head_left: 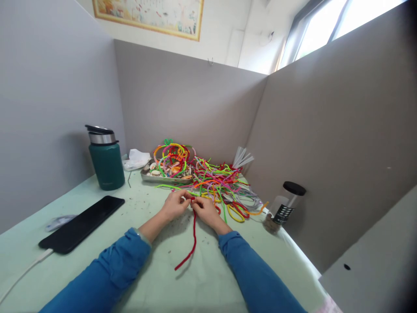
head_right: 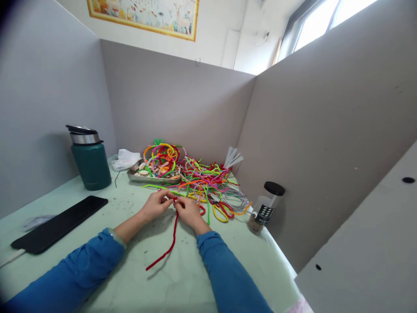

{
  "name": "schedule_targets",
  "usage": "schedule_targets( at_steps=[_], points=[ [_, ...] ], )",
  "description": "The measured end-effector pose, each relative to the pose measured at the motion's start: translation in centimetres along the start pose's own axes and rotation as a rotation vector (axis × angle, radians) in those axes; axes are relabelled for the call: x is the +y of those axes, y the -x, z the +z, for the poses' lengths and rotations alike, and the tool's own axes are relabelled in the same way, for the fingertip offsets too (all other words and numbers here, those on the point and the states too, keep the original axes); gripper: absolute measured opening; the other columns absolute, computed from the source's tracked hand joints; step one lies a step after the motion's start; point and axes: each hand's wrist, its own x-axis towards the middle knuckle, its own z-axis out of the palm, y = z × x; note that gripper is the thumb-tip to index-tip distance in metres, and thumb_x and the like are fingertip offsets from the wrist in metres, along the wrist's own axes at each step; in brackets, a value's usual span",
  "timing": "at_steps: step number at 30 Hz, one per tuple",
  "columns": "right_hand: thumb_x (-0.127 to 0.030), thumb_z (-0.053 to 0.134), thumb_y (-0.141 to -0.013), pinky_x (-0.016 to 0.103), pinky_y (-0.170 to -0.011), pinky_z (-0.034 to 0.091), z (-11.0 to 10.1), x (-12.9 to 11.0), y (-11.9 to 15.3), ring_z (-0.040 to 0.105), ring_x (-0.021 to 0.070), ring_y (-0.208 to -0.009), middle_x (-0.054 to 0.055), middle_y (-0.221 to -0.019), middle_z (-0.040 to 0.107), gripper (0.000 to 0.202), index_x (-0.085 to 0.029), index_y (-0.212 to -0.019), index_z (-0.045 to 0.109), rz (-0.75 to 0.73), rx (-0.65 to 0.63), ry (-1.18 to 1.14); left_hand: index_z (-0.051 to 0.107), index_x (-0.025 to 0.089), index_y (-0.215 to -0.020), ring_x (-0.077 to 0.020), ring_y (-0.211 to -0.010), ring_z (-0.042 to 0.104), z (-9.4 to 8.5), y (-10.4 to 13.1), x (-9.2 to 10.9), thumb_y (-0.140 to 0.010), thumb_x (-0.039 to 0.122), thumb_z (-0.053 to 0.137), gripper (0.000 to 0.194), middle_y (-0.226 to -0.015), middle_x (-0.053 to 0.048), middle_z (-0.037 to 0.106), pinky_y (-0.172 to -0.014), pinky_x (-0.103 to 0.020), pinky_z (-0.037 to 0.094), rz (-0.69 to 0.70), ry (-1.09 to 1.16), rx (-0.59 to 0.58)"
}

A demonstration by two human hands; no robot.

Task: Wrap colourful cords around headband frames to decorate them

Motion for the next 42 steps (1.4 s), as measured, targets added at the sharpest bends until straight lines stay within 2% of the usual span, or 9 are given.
schedule_targets(
  at_steps=[6, 14, 20, 25, 33, 38, 42],
  points=[
    [-0.029, 0.047, -0.081, 0.02, -0.051, 0.028, 0.11, 0.33, -0.06, 0.045, 0.0103, -0.055, -0.002, -0.058, 0.053, 0.022, -0.016, -0.065, 0.057, -0.007, 0.016, 0.042, 0.061, 0.016, -0.077, -0.009, -0.058, 0.055, -0.11, 0.04, 0.03, -0.074, 0.024, 0.053, 0.012, -0.073, 0.0, 0.064, -0.056, -0.019, 0.041, 0.037, -0.032, -0.015],
    [-0.023, 0.05, -0.078, 0.021, -0.056, 0.035, 0.25, 0.74, -0.19, 0.052, 0.0124, -0.062, 0.001, -0.066, 0.061, 0.015, -0.017, -0.073, 0.063, 0.059, 0.05, 0.033, 0.063, 0.017, -0.076, -0.0098, -0.059, 0.052, -0.1, 0.08, 0.3, -0.075, 0.026, 0.054, 0.013, -0.071, 0.0, 0.064, -0.058, -0.021, 0.039, 0.107, -0.09, -0.069],
    [-0.035, 0.048, -0.082, 0.021, -0.055, 0.037, -0.12, 0.32, -0.01, 0.052, 0.0115, -0.059, 0.0, -0.066, 0.061, 0.024, -0.017, -0.078, 0.063, 0.094, 0.047, -0.098, 0.063, 0.017, -0.079, -0.0111, -0.064, 0.055, -0.21, -0.12, 0.13, -0.077, 0.027, 0.051, 0.016, -0.075, -0.001, 0.065, -0.06, -0.021, 0.04, 0.051, -0.116, 0.079],
    [-0.036, 0.049, -0.081, 0.02, -0.053, 0.035, -0.3, 0.23, 0.22, 0.049, 0.0102, -0.055, -0.001, -0.061, 0.057, 0.023, -0.017, -0.077, 0.062, 0.103, 0.005, -0.123, 0.062, 0.017, -0.08, -0.0116, -0.064, 0.056, -0.28, -0.17, -0.23, -0.077, 0.027, 0.051, 0.015, -0.076, -0.002, 0.065, -0.06, -0.022, 0.04, 0.012, -0.126, 0.154],
    [-0.037, 0.054, -0.076, 0.02, -0.052, 0.032, -0.25, -0.09, 0.12, 0.048, 0.01, -0.058, -0.001, -0.062, 0.057, 0.023, -0.015, -0.07, 0.061, 0.069, -0.036, -0.091, 0.061, 0.016, -0.08, -0.0112, -0.065, 0.056, -0.25, -0.09, -0.18, -0.078, 0.025, 0.05, 0.014, -0.076, -0.002, 0.065, -0.061, -0.021, 0.04, 0.054, -0.075, 0.134],
    [-0.032, 0.048, -0.078, 0.02, -0.05, 0.033, -0.26, 0.21, -0.15, 0.047, 0.0096, -0.051, -0.003, -0.051, 0.052, 0.023, -0.015, -0.064, 0.057, 0.174, 0.027, -0.145, 0.062, 0.017, -0.079, -0.0112, -0.064, 0.054, -0.54, -0.11, 0.12, -0.078, 0.025, 0.051, 0.014, -0.075, -0.002, 0.065, -0.062, -0.022, 0.04, 0.061, -0.115, 0.105],
    [-0.033, 0.048, -0.077, 0.019, -0.045, 0.035, -0.17, 0.77, -0.43, 0.048, 0.0088, -0.045, -0.001, -0.059, 0.059, 0.019, -0.016, -0.07, 0.054, 0.28, 0.088, -0.265, 0.065, 0.018, -0.077, -0.0127, -0.072, 0.056, -0.6, -0.04, 0.41, -0.078, 0.024, 0.053, 0.013, -0.076, -0.002, 0.065, -0.068, -0.023, 0.04, 0.155, -0.185, 0.041]
  ],
)
